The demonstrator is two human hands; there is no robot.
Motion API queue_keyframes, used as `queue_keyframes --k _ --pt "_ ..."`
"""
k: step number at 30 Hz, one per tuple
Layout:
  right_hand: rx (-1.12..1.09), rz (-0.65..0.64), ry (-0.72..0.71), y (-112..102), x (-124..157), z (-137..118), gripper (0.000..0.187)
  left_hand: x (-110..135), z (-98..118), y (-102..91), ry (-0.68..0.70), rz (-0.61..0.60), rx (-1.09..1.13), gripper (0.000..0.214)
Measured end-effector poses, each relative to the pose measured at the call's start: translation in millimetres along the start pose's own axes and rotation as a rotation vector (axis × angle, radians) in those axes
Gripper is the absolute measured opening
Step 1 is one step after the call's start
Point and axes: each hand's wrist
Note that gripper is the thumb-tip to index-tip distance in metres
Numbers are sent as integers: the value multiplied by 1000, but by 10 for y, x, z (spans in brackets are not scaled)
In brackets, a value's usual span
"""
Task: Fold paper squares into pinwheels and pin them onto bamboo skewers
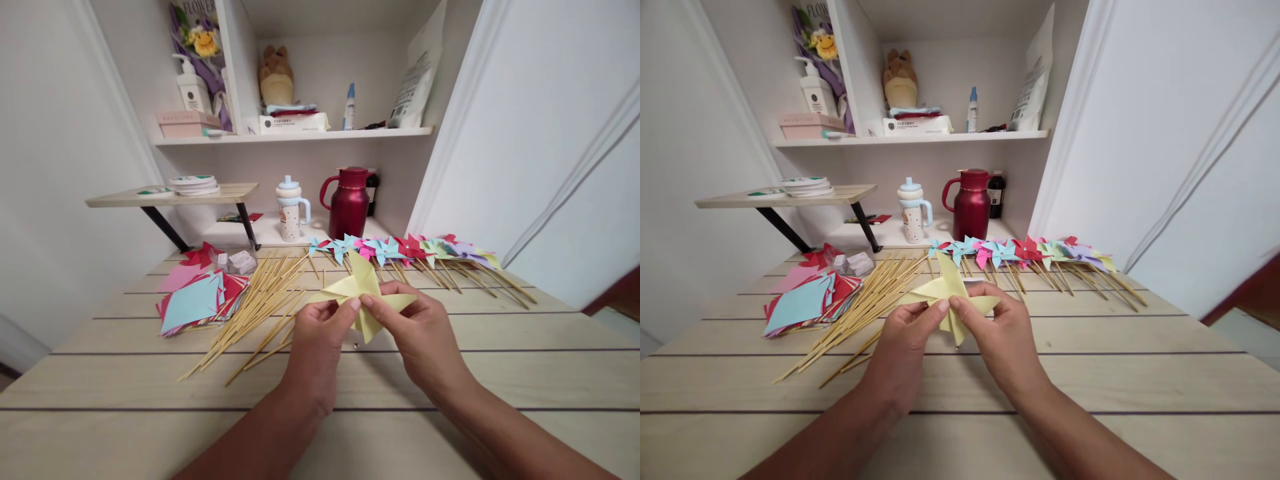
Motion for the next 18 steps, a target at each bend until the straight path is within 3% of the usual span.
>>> queue_keyframes --k 7,13,18 --pt "18 -9 -48 9 -17 104 27 7 23 -2 -30 64 -39 27" --pt "22 -133 -18 0 -37 88 29 -29 54 -51 -95 133 -21 21" --pt "20 -115 -124 -64 -68 48 39 -110 142 -148 -73 175 35 16"
Point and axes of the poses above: each hand's wrist, its own x-axis away from the middle knuckle, its own y-axis out of the palm, z = x × y, and after that the axes turned 11 degrees about -z, right-handed
